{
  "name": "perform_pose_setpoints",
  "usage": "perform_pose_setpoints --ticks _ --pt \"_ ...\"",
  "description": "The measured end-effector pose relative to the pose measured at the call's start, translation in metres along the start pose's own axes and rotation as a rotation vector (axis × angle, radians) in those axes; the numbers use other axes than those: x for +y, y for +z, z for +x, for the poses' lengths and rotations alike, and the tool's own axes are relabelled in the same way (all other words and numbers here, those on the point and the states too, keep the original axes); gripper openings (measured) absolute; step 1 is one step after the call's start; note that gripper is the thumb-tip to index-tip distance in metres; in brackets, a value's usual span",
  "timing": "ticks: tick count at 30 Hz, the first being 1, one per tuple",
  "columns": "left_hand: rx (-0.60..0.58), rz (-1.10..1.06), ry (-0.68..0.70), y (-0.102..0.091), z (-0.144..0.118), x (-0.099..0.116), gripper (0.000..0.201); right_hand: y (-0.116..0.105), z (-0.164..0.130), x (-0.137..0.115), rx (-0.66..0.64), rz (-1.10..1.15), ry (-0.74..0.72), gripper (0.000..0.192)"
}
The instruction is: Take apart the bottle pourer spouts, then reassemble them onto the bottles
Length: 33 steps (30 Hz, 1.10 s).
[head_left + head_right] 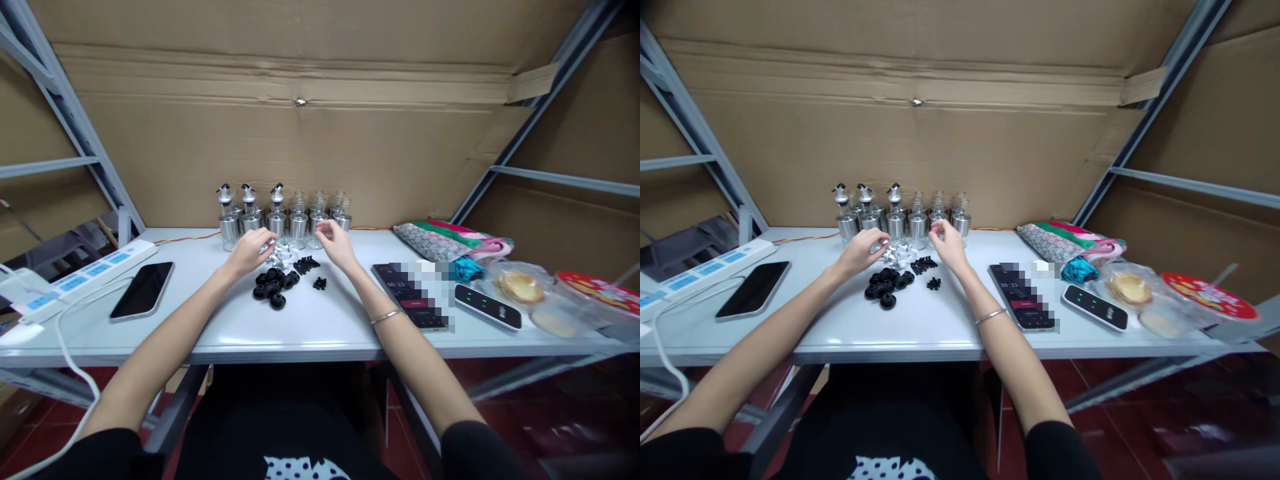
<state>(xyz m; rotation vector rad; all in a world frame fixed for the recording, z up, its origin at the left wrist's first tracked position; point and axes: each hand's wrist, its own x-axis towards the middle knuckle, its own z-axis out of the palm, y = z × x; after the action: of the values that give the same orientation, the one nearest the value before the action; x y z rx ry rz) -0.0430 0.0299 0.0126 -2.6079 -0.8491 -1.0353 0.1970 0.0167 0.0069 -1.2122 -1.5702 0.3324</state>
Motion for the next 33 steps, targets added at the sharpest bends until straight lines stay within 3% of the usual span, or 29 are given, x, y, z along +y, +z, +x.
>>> perform_pose_setpoints --ticks 4,7,11,19,24,33 --pt "0.147 -0.023 0.080 0.006 0.000 0.016 0.013 0.009 -0.011 -0.016 -0.322 0.243 0.018 0.024" --pt "0.198 -0.080 0.086 0.009 0.000 0.026 0.013 0.014 -0.018 -0.024 -0.407 0.329 0.018 0.026" --pt "0.183 -0.117 0.086 0.009 0.000 0.033 0.012 0.015 -0.017 -0.025 -0.380 0.400 0.031 0.029" --pt "0.163 -0.070 0.071 0.006 0.001 0.035 0.021 0.011 -0.008 -0.013 -0.192 0.418 0.033 0.029" --pt "0.040 -0.110 0.078 0.007 0.000 0.034 0.028 0.010 -0.008 -0.014 -0.223 0.455 0.039 0.024" --pt "-0.008 -0.154 0.082 0.007 0.001 0.037 0.026 0.009 -0.009 -0.017 -0.238 0.455 0.051 0.022"
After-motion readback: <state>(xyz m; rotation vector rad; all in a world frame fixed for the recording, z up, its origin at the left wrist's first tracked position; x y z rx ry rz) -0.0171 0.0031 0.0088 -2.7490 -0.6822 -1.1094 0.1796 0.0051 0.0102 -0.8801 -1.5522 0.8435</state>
